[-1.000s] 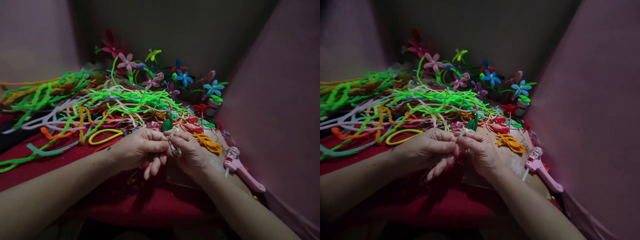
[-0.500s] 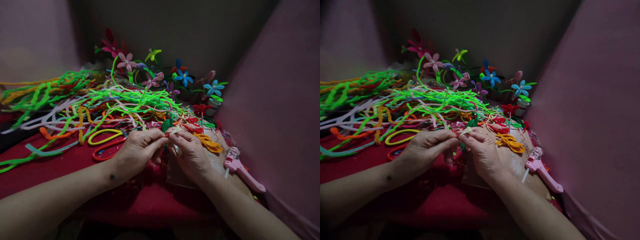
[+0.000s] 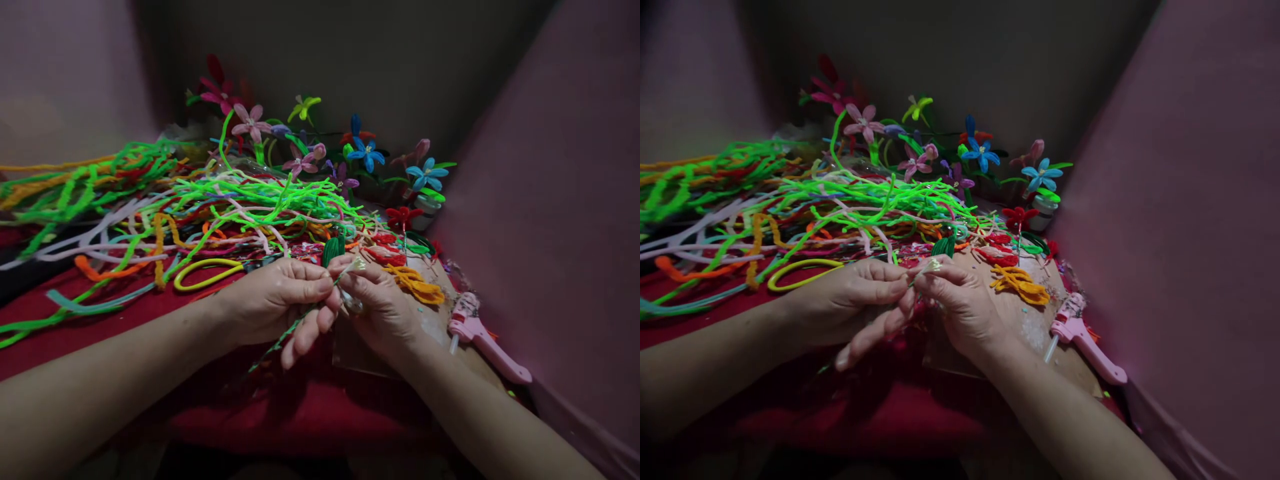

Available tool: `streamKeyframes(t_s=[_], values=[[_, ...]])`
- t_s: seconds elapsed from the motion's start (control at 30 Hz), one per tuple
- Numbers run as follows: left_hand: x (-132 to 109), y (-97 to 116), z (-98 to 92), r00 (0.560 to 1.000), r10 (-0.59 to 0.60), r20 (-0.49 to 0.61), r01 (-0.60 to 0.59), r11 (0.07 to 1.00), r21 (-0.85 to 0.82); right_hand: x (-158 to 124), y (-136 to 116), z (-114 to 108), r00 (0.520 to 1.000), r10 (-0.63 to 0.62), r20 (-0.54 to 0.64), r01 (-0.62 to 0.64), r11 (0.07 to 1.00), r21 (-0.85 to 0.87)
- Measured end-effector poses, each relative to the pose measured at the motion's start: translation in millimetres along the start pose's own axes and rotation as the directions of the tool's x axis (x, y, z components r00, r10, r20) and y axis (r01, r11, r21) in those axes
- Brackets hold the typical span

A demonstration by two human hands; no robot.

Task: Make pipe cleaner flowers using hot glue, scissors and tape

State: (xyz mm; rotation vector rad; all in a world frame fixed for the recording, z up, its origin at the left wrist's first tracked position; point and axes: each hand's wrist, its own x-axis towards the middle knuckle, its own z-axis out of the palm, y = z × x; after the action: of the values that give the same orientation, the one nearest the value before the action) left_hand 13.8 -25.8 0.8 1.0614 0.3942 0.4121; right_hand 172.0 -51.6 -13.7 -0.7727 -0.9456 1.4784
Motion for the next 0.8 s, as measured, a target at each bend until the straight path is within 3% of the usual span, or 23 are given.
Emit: streamKeyframes(t_s=[0.07,0.1,0.17,0.2,0.23,0.3,0.4,0.67,0.8], values=[[-2,0,5.9,0.983,0.09,-0.159,-0.044,0.962,0.268,1,1,-1,0.997,-0.032,-0.071,0.031,0.999,-0.014],[-2,0,8.9,0.947,0.196,-0.254,-0.068,0.897,0.437,2,2,-1,0.993,-0.047,-0.104,0.045,0.999,-0.025],[-3,-1,13.4,0.825,0.45,-0.342,-0.097,0.709,0.699,3,2,-1,0.989,-0.065,-0.133,0.057,0.997,-0.06],[-3,-2,14.6,0.781,0.517,-0.35,-0.091,0.649,0.756,3,2,0,0.99,-0.063,-0.127,0.053,0.996,-0.076],[-3,-2,14.9,0.773,0.525,-0.357,-0.084,0.642,0.762,2,2,0,0.992,-0.055,-0.111,0.046,0.995,-0.088],[-2,0,13.8,0.844,0.387,-0.372,-0.065,0.762,0.644,1,0,1,0.997,-0.039,-0.072,0.033,0.996,-0.081],[-2,3,10.9,0.941,0.157,-0.301,-0.04,0.932,0.361,-2,-2,2,0.999,0.015,-0.038,-0.016,0.999,-0.035],[-1,-2,7.1,0.976,0.109,-0.19,-0.108,0.994,0.019,0,-2,3,0.997,0.081,0.004,-0.082,0.995,0.062],[2,-5,0.7,0.995,0.09,-0.048,-0.096,0.988,-0.121,1,-2,3,0.993,0.102,0.066,-0.106,0.993,0.058]])
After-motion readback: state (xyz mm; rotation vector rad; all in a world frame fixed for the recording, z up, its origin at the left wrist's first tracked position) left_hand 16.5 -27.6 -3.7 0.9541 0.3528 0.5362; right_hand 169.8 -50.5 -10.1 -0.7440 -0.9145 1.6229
